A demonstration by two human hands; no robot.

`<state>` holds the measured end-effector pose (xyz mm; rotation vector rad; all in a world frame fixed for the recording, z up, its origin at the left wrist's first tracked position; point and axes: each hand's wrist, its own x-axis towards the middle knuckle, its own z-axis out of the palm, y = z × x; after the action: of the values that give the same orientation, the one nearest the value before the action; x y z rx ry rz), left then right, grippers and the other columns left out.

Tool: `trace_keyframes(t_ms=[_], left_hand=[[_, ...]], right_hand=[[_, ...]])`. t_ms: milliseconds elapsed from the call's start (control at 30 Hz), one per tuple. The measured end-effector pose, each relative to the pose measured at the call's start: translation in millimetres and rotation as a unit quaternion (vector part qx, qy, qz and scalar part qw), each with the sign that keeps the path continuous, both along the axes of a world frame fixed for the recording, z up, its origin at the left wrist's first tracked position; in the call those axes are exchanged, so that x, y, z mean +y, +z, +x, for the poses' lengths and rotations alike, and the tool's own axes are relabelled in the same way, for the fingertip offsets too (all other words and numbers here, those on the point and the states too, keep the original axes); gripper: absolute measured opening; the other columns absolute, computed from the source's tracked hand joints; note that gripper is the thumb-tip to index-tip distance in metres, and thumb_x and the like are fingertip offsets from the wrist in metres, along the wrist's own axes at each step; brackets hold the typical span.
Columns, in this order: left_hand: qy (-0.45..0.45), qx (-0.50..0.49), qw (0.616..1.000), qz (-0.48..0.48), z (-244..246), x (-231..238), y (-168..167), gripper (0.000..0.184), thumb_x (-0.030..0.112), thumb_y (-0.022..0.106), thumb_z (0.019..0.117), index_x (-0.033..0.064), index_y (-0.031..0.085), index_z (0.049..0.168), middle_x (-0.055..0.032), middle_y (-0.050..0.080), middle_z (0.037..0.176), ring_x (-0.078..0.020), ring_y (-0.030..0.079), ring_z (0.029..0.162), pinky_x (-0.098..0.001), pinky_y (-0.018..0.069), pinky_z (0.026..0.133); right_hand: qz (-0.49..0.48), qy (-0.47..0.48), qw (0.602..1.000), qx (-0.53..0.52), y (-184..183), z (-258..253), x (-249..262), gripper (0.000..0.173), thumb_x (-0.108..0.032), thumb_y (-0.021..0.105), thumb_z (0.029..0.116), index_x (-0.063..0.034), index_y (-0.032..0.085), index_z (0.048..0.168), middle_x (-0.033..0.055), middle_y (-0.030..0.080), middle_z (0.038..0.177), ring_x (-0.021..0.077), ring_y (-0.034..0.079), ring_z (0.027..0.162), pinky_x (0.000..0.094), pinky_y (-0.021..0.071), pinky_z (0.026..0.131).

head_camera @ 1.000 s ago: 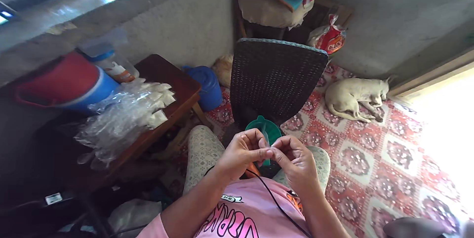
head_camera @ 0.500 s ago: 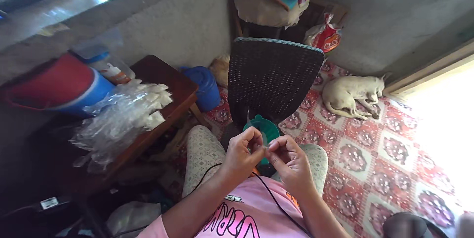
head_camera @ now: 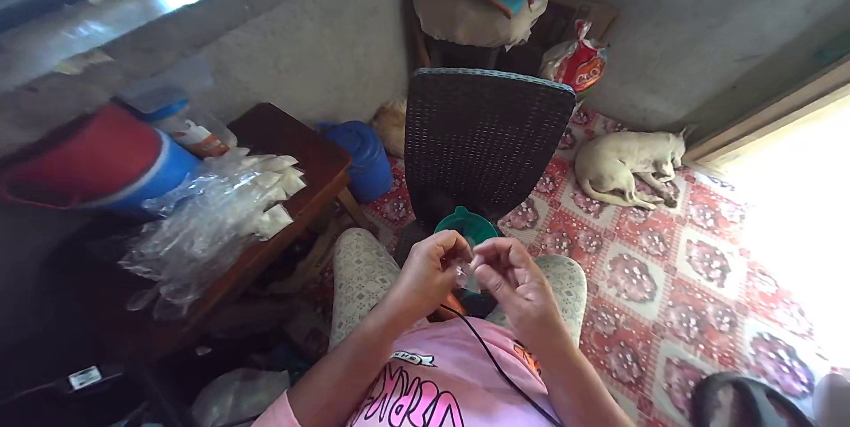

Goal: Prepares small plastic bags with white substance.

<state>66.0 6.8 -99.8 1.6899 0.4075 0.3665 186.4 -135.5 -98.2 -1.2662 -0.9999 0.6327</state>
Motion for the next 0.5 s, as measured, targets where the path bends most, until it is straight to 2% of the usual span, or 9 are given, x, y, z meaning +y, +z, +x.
trace_keyframes(t_ms=[67, 100, 167, 233, 300, 367, 400, 433, 500], left_hand=[[-0.013, -0.034, 0.996, -0.083, -2.9, 4.5, 2.6, 0.011, -0.003, 0.062, 0.0902, 0.0017, 0.065, 0.1, -0.0032, 0.068, 0.089, -0.0098, 0.066, 0.074, -0.026, 0.0587, 0.067], [-0.019, -0.05, 0.993, -0.102, -4.1, 5.3, 3.1, 0.011, -0.004, 0.063, 0.0904, 0.0015, 0.065, 0.1, -0.0032, 0.068, 0.089, -0.0098, 0.066, 0.075, -0.0262, 0.0588, 0.069], [-0.03, -0.08, 0.99, -0.115, -4.7, 5.5, 2.8, 0.011, -0.004, 0.064, 0.0915, 0.0, 0.067, 0.101, -0.0045, 0.069, 0.092, -0.0099, 0.067, 0.079, -0.0267, 0.0591, 0.073], [-0.032, -0.093, 0.988, -0.116, -4.1, 5.1, 2.4, 0.013, -0.004, 0.065, 0.0915, -0.0006, 0.067, 0.104, -0.0048, 0.069, 0.094, -0.0095, 0.066, 0.079, -0.0258, 0.0584, 0.072], [-0.015, -0.083, 0.991, -0.101, -4.9, 6.1, 5.0, 0.014, -0.003, 0.067, 0.0896, 0.0004, 0.066, 0.103, -0.0045, 0.068, 0.092, -0.0095, 0.065, 0.075, -0.0249, 0.0577, 0.067], [0.017, -0.061, 0.995, -0.079, -9.9, 11.1, 10.6, 0.014, -0.004, 0.067, 0.0868, 0.0022, 0.065, 0.099, -0.0036, 0.067, 0.088, -0.0089, 0.064, 0.07, -0.0242, 0.0566, 0.063], [0.031, -0.055, 0.995, -0.071, -13.5, 15.2, 14.6, 0.013, -0.004, 0.067, 0.0866, 0.0027, 0.065, 0.098, -0.0031, 0.067, 0.086, -0.0084, 0.063, 0.069, -0.0237, 0.0561, 0.061], [0.045, -0.054, 0.995, -0.068, -16.4, 19.3, 18.3, 0.013, -0.004, 0.066, 0.0863, 0.0031, 0.065, 0.097, -0.0027, 0.067, 0.085, -0.008, 0.063, 0.067, -0.0232, 0.0555, 0.06], [0.075, -0.052, 0.994, -0.057, -19.2, 24.9, 23.7, 0.014, -0.005, 0.064, 0.085, 0.0044, 0.065, 0.095, -0.0023, 0.068, 0.082, -0.0077, 0.063, 0.065, -0.0227, 0.055, 0.058]], right_hand=[[-0.032, -0.016, 0.999, -0.014, -8.2, 16.2, -0.3, 0.032, -0.009, 0.05, 0.1034, -0.0019, 0.059, 0.134, 0.0064, 0.067, 0.122, 0.0115, 0.065, 0.092, 0.0265, 0.0563, 0.075], [-0.055, -0.006, 0.998, -0.006, -12.9, 22.5, -0.8, 0.037, -0.008, 0.048, 0.1023, -0.0041, 0.058, 0.138, 0.0069, 0.064, 0.131, 0.011, 0.064, 0.091, 0.0259, 0.0551, 0.074], [-0.096, 0.044, 0.994, 0.04, -18.6, 26.0, -0.1, 0.044, -0.007, 0.05, 0.0995, -0.0065, 0.055, 0.144, 0.006, 0.061, 0.138, 0.0112, 0.064, 0.09, 0.0268, 0.0543, 0.074], [-0.102, 0.098, 0.984, 0.111, -19.2, 21.2, 1.6, 0.046, -0.006, 0.057, 0.0991, -0.0034, 0.051, 0.145, 0.0083, 0.067, 0.123, 0.0157, 0.067, 0.095, 0.0308, 0.0582, 0.08], [-0.102, 0.114, 0.979, 0.137, -21.5, 18.9, 1.8, 0.038, -0.005, 0.06, 0.0982, -0.0014, 0.058, 0.136, 0.0081, 0.069, 0.101, 0.0144, 0.067, 0.087, 0.0302, 0.0587, 0.079], [-0.127, 0.069, 0.987, 0.065, -26.0, 24.2, 0.1, 0.017, -0.007, 0.059, 0.0996, -0.0026, 0.069, 0.113, 0.0035, 0.069, 0.093, 0.0091, 0.066, 0.082, 0.026, 0.0573, 0.076], [-0.14, 0.03, 0.99, -0.003, -29.5, 28.9, -1.0, 0.016, -0.009, 0.057, 0.1006, -0.0049, 0.071, 0.107, 0.0014, 0.069, 0.093, 0.0067, 0.065, 0.082, 0.0242, 0.0558, 0.075], [-0.146, -0.014, 0.987, -0.061, -32.7, 33.4, -1.9, 0.017, -0.01, 0.056, 0.1012, -0.0064, 0.071, 0.104, 0.0009, 0.068, 0.093, 0.0059, 0.064, 0.082, 0.0235, 0.055, 0.075], [-0.122, -0.083, 0.985, -0.092, -32.5, 36.1, -0.6, 0.016, -0.01, 0.055, 0.1012, -0.006, 0.07, 0.104, 0.0007, 0.068, 0.091, 0.0054, 0.063, 0.079, 0.0219, 0.0547, 0.072]])
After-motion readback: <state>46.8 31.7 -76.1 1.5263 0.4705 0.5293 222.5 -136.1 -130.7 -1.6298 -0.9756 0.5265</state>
